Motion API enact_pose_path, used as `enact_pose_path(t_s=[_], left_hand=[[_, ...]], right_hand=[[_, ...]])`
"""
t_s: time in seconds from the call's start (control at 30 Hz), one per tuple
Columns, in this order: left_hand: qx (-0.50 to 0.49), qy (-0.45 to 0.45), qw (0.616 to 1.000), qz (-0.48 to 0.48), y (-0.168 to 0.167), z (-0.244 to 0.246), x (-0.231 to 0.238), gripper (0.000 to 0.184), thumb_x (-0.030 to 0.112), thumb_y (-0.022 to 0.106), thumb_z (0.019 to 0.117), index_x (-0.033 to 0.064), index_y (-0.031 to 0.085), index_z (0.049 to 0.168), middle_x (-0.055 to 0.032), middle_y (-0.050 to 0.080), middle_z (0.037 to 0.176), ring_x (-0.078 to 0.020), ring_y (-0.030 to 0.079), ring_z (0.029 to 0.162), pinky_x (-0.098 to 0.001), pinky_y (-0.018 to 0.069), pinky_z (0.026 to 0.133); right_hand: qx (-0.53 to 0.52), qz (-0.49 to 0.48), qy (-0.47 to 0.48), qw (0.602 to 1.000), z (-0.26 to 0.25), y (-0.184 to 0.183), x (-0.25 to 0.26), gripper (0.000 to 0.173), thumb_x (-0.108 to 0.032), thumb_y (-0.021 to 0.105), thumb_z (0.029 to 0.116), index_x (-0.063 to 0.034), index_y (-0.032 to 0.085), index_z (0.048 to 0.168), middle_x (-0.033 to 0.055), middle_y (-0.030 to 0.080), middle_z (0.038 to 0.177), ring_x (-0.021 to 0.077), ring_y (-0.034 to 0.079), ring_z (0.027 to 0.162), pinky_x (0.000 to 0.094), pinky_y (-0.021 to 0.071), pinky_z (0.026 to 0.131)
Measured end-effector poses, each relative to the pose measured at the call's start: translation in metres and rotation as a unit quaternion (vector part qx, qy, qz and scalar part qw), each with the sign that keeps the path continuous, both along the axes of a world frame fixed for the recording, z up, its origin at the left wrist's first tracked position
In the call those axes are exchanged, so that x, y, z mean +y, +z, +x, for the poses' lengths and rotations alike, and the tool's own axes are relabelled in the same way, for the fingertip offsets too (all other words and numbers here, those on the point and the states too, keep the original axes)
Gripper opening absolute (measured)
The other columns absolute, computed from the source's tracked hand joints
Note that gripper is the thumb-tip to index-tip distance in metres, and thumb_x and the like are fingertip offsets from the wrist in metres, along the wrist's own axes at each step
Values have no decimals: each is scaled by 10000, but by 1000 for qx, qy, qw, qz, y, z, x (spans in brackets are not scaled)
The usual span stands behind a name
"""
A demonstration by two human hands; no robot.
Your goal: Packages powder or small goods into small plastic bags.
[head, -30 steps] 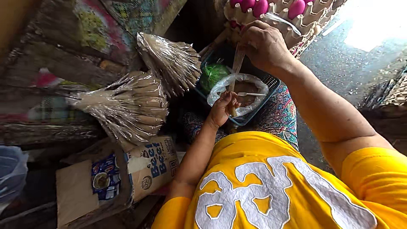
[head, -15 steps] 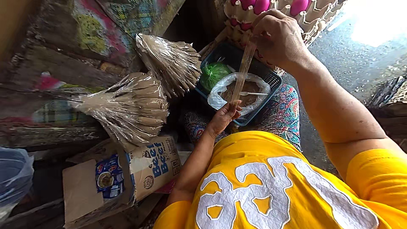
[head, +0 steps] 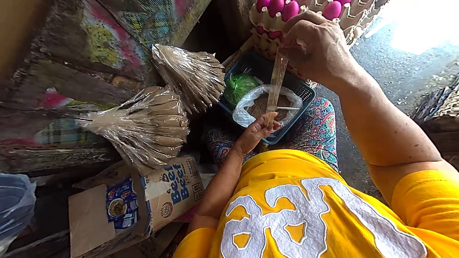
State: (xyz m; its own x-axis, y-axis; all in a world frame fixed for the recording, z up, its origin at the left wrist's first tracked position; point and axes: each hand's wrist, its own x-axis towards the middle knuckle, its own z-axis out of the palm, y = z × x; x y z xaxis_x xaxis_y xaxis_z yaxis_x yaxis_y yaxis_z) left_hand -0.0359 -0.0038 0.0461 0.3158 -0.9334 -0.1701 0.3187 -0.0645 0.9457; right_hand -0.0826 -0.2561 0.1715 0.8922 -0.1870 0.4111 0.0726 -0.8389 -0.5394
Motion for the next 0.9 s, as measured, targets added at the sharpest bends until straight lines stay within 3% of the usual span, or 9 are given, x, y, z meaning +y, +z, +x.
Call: enact_pose_path(t_s=[0.07, 0.13, 0.23, 0.3, 0.4, 0.53, 0.73, 0.83, 0.9], left_hand=[[4, 2, 1000, -10, 1, 0, -1, 449, 154, 546, 1024, 42, 474, 1453, -41, 667, 1136, -120, 642, 1058, -297, 518, 982], [-4, 7, 1000, -19, -1, 3, 1, 464, 271, 568, 1024, 46, 501, 1423, -25, 668, 1113, -114, 643, 1042, -300, 525, 971], [-25, 15, 999, -14, -8, 7, 5, 707, 644, 396, 1019, 59, 550, 1385, 3, 682, 1053, -89, 657, 969, -285, 556, 886], [-2, 23, 1000, -13, -10, 11, 9, 787, 703, 271, 1011, 62, 579, 1347, 23, 670, 1000, -77, 651, 934, -276, 555, 884], [24, 38, 999, -9, -11, 13, 17, 749, 649, 206, 1039, 68, 603, 1297, 28, 663, 992, -71, 643, 926, -265, 540, 899], [-7, 37, 999, 27, -14, 15, 23, 711, 544, 153, 1075, 40, 587, 1326, -7, 687, 1039, -85, 653, 952, -272, 545, 894], [25, 38, 999, 29, -10, 11, 25, 442, 345, 361, 1083, 52, 615, 1296, 8, 690, 990, -76, 659, 913, -263, 552, 876], [49, 26, 998, -2, -8, 9, 22, 373, 318, 458, 1059, 62, 620, 1277, 41, 687, 948, -44, 656, 872, -231, 551, 846], [42, 10, 999, -15, -1, 7, 19, 297, 219, 545, 1018, 62, 612, 1260, 59, 659, 918, -33, 629, 846, -229, 534, 831]], right_hand=[[-21, -7, -2, 1000, -3, 5, 6, 246, -235, 558, 1040, -27, 683, 1082, 160, 637, 1319, 304, 599, 1240, 479, 464, 1033], [-37, -11, 6, 999, -4, 9, 15, 222, -215, 559, 1040, -30, 680, 1063, 160, 641, 1305, 299, 598, 1237, 461, 472, 1040], [-28, -2, 78, 997, -1, -3, 22, 160, -140, 592, 1012, -16, 693, 1025, 179, 643, 1285, 317, 600, 1237, 476, 486, 1045], [-32, 32, 92, 995, 0, -10, 16, 175, -145, 591, 1020, -14, 705, 1042, 165, 648, 1285, 264, 619, 1224, 420, 508, 1035], [-38, 106, 99, 989, -3, -16, 7, 193, -186, 586, 1028, -35, 699, 1070, 129, 636, 1300, 152, 604, 1241, 288, 519, 1026], [-6, 150, 107, 983, -11, -28, 7, 168, -164, 618, 1010, -42, 713, 1077, 112, 625, 1332, 123, 606, 1243, 257, 536, 1006], [6, 125, 123, 984, -18, -34, 13, 170, -156, 611, 1007, -36, 720, 1059, 118, 644, 1305, 137, 628, 1196, 290, 533, 1000], [9, 137, 81, 987, -19, -34, 13, 181, -156, 615, 1013, -22, 699, 1101, 120, 648, 1283, 121, 636, 1195, 258, 547, 996], [34, 111, 41, 992, -18, -37, 15, 187, -181, 611, 1015, -41, 700, 1102, 118, 669, 1239, 149, 657, 1133, 310, 548, 967]])
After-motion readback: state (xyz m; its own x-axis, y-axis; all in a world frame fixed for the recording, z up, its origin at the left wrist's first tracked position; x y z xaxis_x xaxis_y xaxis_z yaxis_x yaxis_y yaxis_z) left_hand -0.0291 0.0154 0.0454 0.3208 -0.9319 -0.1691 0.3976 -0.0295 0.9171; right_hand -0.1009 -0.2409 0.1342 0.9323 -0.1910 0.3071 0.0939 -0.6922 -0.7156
